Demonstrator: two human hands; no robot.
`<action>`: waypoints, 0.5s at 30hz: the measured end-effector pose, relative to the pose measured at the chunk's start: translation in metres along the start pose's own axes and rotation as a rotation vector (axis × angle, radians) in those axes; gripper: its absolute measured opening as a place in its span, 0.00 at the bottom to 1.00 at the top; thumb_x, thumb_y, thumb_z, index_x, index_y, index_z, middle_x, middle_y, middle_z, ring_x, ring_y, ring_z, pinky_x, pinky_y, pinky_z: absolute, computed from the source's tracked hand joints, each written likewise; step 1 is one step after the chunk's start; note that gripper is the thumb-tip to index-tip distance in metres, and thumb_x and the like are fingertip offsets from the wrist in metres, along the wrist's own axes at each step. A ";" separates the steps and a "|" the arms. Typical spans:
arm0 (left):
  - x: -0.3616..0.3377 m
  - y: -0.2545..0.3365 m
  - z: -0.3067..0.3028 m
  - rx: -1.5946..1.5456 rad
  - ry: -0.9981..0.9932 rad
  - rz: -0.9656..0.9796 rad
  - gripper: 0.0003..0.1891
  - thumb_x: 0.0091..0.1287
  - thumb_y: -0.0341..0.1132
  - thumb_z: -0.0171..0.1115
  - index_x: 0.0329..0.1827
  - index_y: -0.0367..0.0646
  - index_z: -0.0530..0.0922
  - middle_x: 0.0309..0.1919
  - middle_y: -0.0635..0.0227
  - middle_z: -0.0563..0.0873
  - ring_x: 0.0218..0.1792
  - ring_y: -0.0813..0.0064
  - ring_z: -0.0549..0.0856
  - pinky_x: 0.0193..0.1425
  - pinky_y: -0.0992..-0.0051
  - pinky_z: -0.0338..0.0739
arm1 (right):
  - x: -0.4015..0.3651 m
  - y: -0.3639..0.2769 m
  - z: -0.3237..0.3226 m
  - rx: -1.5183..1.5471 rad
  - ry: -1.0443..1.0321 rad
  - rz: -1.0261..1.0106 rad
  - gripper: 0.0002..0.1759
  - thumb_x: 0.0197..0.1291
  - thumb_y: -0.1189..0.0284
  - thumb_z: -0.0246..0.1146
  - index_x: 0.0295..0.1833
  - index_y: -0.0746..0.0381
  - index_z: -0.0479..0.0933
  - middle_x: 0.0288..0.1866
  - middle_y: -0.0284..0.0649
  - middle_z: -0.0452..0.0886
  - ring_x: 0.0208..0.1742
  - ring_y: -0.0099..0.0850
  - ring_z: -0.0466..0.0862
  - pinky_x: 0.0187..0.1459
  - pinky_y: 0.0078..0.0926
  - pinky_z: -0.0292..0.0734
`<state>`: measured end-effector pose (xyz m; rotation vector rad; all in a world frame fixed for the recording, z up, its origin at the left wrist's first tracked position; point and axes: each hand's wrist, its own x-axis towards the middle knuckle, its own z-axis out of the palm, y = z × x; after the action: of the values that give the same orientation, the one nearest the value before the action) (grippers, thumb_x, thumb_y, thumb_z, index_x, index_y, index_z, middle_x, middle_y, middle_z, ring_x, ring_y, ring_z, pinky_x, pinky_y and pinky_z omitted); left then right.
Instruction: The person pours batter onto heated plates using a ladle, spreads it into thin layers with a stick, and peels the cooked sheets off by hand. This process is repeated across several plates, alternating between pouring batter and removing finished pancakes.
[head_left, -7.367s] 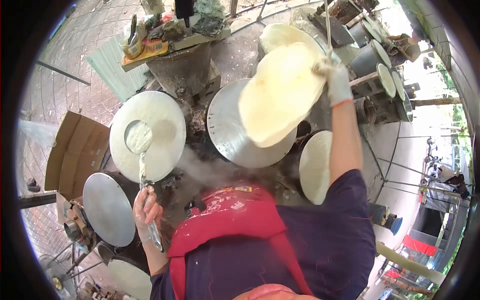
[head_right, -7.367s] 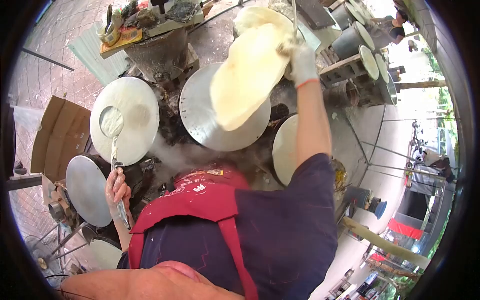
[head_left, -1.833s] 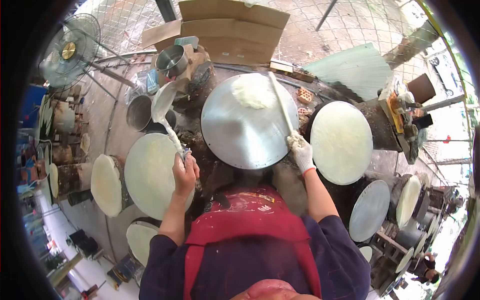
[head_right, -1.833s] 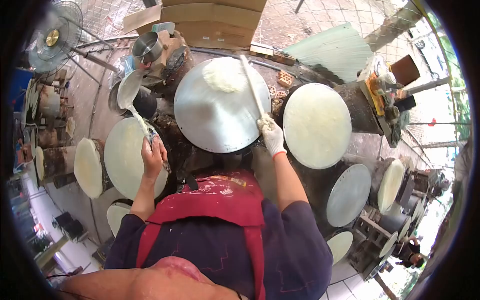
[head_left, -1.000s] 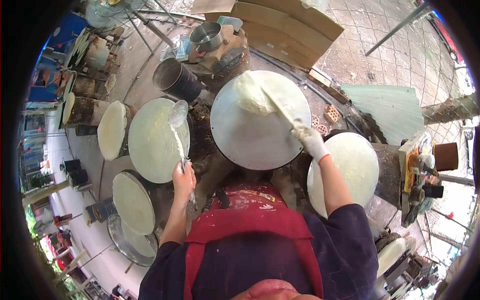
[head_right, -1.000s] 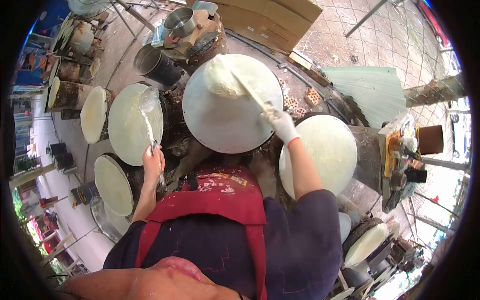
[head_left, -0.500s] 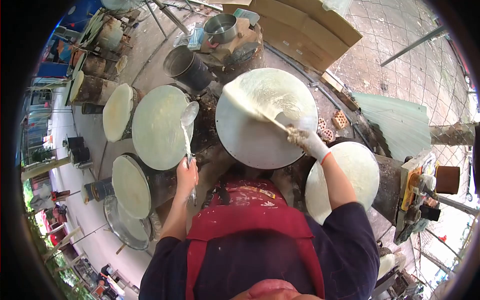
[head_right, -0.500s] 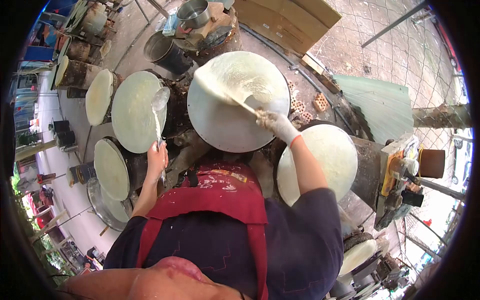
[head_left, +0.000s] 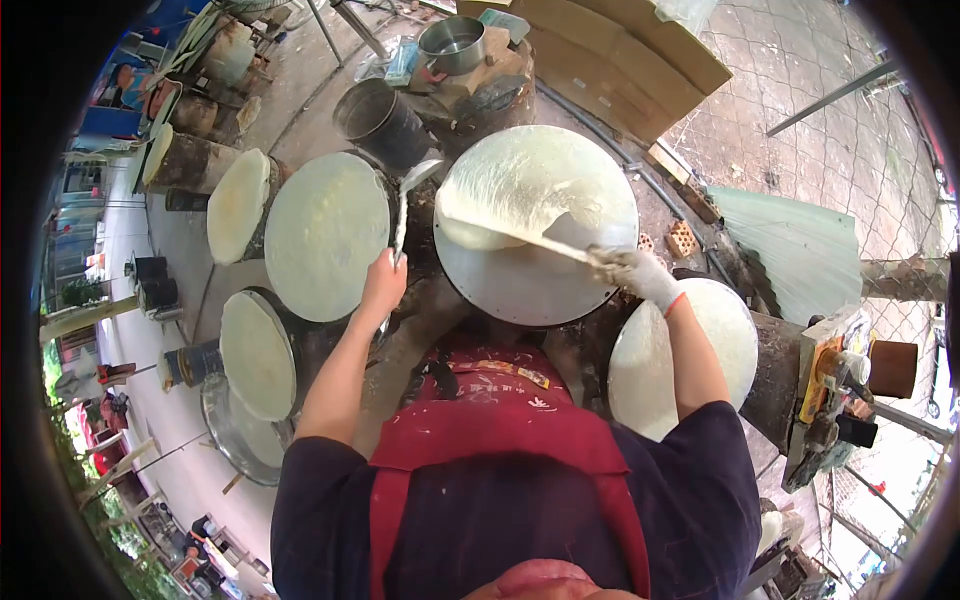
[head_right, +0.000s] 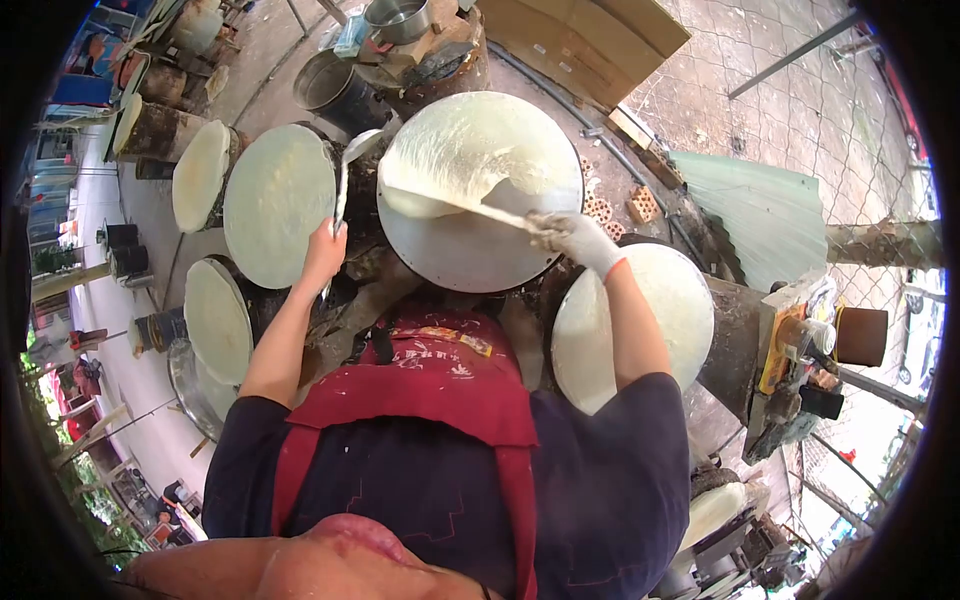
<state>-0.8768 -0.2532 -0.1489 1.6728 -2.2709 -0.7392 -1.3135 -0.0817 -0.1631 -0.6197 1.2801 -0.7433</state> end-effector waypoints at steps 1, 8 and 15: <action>0.003 0.012 -0.003 0.063 -0.053 -0.045 0.12 0.69 0.38 0.56 0.39 0.35 0.72 0.28 0.41 0.82 0.36 0.38 0.81 0.37 0.50 0.76 | -0.007 -0.007 -0.004 -0.220 0.139 -0.070 0.16 0.66 0.78 0.58 0.58 0.68 0.78 0.47 0.39 0.84 0.43 0.21 0.81 0.45 0.18 0.78; -0.024 0.018 -0.023 0.356 -0.227 0.139 0.11 0.69 0.37 0.56 0.40 0.35 0.70 0.25 0.45 0.83 0.31 0.43 0.83 0.34 0.49 0.77 | 0.040 0.015 -0.006 -0.202 -0.122 -0.273 0.13 0.67 0.78 0.56 0.54 0.71 0.77 0.54 0.44 0.83 0.51 0.26 0.83 0.52 0.22 0.79; -0.115 0.003 -0.040 0.342 -0.440 0.255 0.11 0.70 0.37 0.52 0.40 0.36 0.69 0.21 0.47 0.82 0.24 0.46 0.84 0.27 0.49 0.77 | -0.045 0.064 0.041 0.059 -0.006 -0.055 0.24 0.60 0.76 0.65 0.63 0.67 0.74 0.56 0.38 0.81 0.52 0.26 0.81 0.54 0.22 0.78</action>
<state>-0.8233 -0.1545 -0.1005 1.4046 -2.9940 -0.7496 -1.2690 -0.0065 -0.1766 -0.6114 1.2358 -0.8214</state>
